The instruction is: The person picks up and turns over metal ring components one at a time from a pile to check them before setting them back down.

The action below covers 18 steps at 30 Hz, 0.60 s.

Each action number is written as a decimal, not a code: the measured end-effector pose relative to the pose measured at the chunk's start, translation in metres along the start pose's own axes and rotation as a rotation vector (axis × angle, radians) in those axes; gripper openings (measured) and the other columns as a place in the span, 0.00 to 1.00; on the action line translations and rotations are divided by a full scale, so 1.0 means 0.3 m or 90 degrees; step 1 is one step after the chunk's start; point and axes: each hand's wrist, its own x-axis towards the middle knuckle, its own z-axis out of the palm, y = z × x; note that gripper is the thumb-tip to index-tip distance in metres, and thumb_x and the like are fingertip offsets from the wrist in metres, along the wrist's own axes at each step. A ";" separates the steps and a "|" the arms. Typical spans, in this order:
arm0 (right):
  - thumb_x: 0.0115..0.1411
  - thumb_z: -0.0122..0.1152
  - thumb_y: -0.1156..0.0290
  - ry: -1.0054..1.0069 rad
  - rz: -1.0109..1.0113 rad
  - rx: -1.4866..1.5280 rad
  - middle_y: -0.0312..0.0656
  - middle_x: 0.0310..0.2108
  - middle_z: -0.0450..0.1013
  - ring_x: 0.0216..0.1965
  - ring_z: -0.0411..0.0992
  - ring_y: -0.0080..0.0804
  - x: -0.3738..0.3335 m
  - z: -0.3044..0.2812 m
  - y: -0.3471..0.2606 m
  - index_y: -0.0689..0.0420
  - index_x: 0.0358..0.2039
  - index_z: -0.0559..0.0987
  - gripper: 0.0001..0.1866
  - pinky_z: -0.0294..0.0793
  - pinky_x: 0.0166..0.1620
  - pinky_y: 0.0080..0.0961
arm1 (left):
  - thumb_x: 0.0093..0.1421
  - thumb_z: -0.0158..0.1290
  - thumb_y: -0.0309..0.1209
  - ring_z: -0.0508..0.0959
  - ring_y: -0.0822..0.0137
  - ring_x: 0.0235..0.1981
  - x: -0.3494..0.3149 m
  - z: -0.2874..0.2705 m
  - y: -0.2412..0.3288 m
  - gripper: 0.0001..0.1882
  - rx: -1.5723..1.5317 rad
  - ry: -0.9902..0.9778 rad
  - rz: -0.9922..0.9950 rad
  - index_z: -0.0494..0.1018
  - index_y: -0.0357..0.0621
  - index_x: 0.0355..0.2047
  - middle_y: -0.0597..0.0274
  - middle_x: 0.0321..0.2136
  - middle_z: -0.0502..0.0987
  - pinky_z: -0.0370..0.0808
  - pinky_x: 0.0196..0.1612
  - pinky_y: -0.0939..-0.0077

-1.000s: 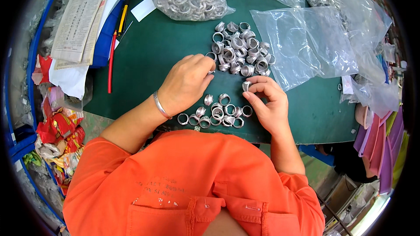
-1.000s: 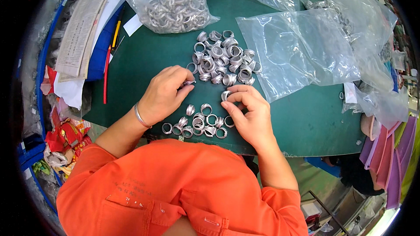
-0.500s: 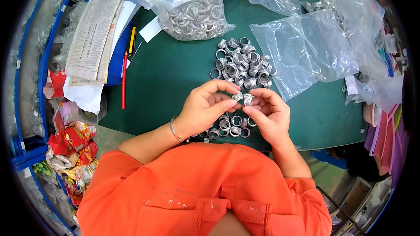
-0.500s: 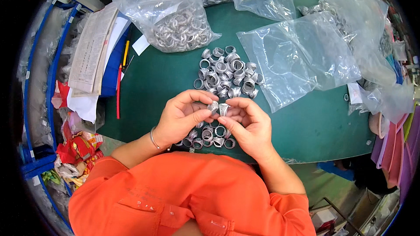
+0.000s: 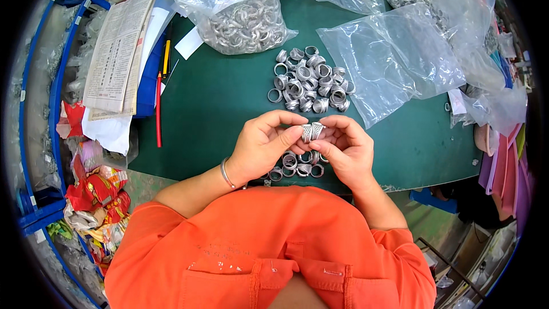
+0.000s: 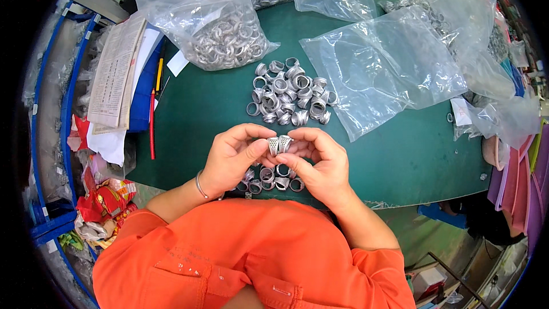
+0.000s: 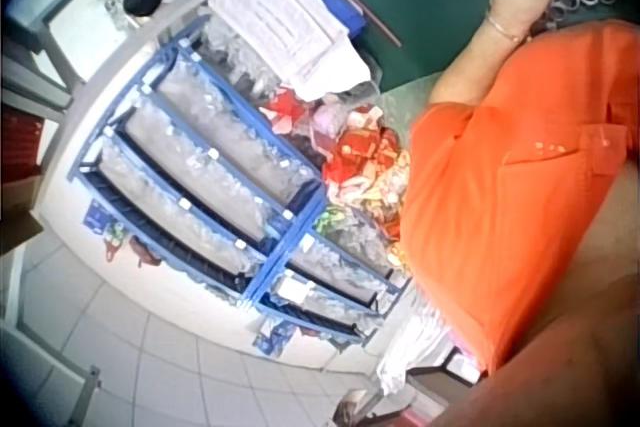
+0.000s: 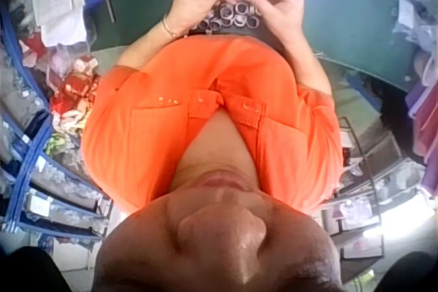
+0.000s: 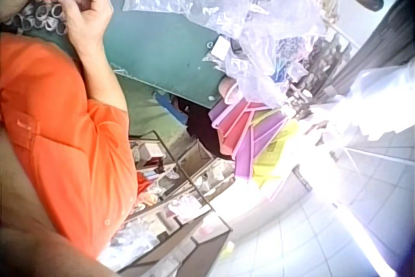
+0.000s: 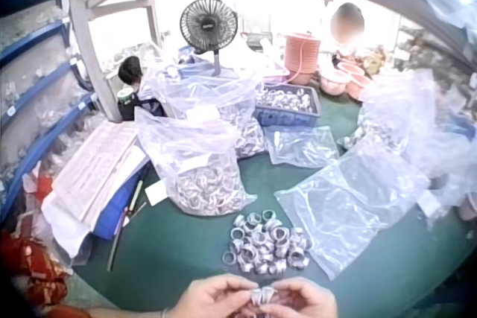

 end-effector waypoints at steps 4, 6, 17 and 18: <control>0.51 0.62 0.85 -0.011 -0.004 -0.028 0.42 0.37 0.71 0.36 0.74 0.26 -0.001 -0.004 0.006 0.67 0.41 0.72 0.16 0.77 0.41 0.21 | 0.61 0.51 0.24 0.79 0.71 0.33 -0.002 0.001 0.002 0.11 -0.006 0.015 -0.010 0.70 0.33 0.43 0.56 0.34 0.78 0.77 0.38 0.79; 0.51 0.62 0.85 -0.019 -0.059 -0.053 0.44 0.39 0.69 0.38 0.73 0.26 0.003 0.001 0.002 0.67 0.40 0.72 0.15 0.77 0.41 0.21 | 0.59 0.52 0.21 0.78 0.68 0.36 -0.003 -0.006 -0.011 0.12 0.019 0.002 0.023 0.70 0.32 0.43 0.54 0.37 0.76 0.78 0.40 0.77; 0.53 0.60 0.85 -0.013 -0.149 -0.066 0.46 0.44 0.66 0.42 0.69 0.26 0.003 -0.013 0.017 0.64 0.36 0.74 0.09 0.71 0.44 0.21 | 0.52 0.56 0.15 0.75 0.67 0.43 0.009 -0.005 -0.030 0.15 0.164 0.000 0.213 0.72 0.34 0.41 0.55 0.46 0.70 0.76 0.46 0.75; 0.53 0.59 0.85 -0.024 -0.161 -0.080 0.46 0.44 0.66 0.42 0.69 0.27 0.004 -0.012 0.017 0.64 0.35 0.74 0.09 0.71 0.45 0.21 | 0.52 0.56 0.15 0.75 0.67 0.43 0.007 -0.004 -0.029 0.15 0.172 -0.005 0.215 0.72 0.33 0.41 0.54 0.47 0.69 0.76 0.46 0.74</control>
